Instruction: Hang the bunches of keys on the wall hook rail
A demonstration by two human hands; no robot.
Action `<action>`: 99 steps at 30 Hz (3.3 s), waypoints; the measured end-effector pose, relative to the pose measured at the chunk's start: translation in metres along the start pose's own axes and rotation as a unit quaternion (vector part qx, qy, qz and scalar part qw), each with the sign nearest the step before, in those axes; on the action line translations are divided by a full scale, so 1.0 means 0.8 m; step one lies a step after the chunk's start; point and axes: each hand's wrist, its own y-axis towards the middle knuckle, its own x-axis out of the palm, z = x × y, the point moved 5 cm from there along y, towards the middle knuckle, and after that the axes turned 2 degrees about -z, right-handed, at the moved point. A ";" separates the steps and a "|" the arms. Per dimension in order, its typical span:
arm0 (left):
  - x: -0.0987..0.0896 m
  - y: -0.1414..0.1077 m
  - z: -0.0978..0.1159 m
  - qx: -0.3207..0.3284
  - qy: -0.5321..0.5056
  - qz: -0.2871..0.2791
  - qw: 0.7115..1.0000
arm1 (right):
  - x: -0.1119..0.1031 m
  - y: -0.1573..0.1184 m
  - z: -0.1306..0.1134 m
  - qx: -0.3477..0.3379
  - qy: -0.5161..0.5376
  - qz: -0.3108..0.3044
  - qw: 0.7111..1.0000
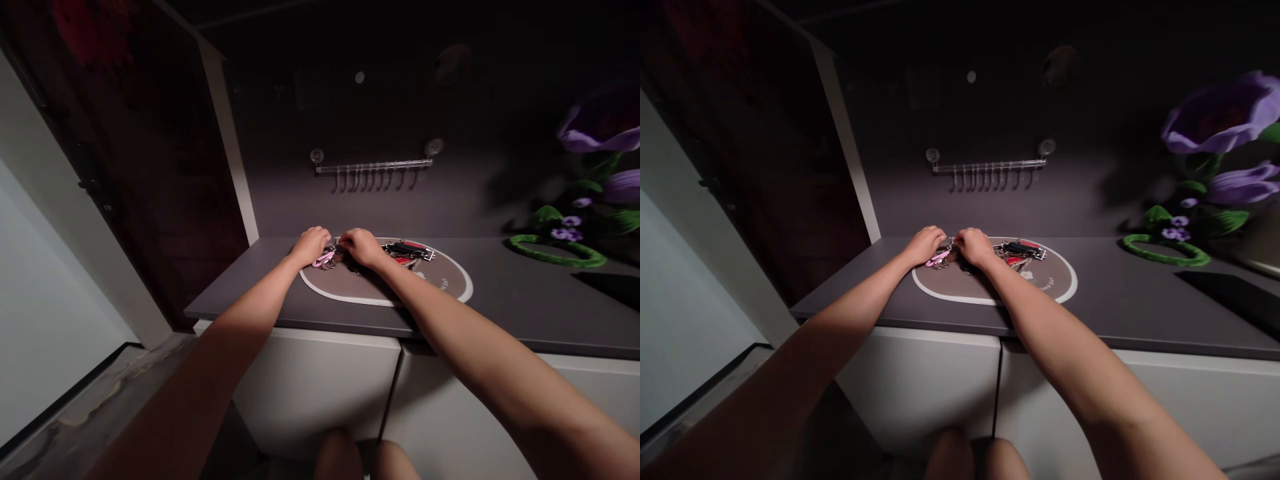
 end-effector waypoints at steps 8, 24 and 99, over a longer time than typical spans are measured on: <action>-0.009 0.001 -0.006 -0.037 -0.124 0.079 0.988 | -0.004 0.000 -0.005 -0.003 0.006 0.012 1.000; -0.010 0.001 -0.005 -0.106 -0.444 0.136 0.879 | -0.016 -0.008 -0.025 -0.058 0.114 0.113 0.985; -0.002 -0.003 -0.010 -0.061 -0.234 0.133 0.961 | -0.027 0.125 0.025 0.284 0.582 0.267 0.713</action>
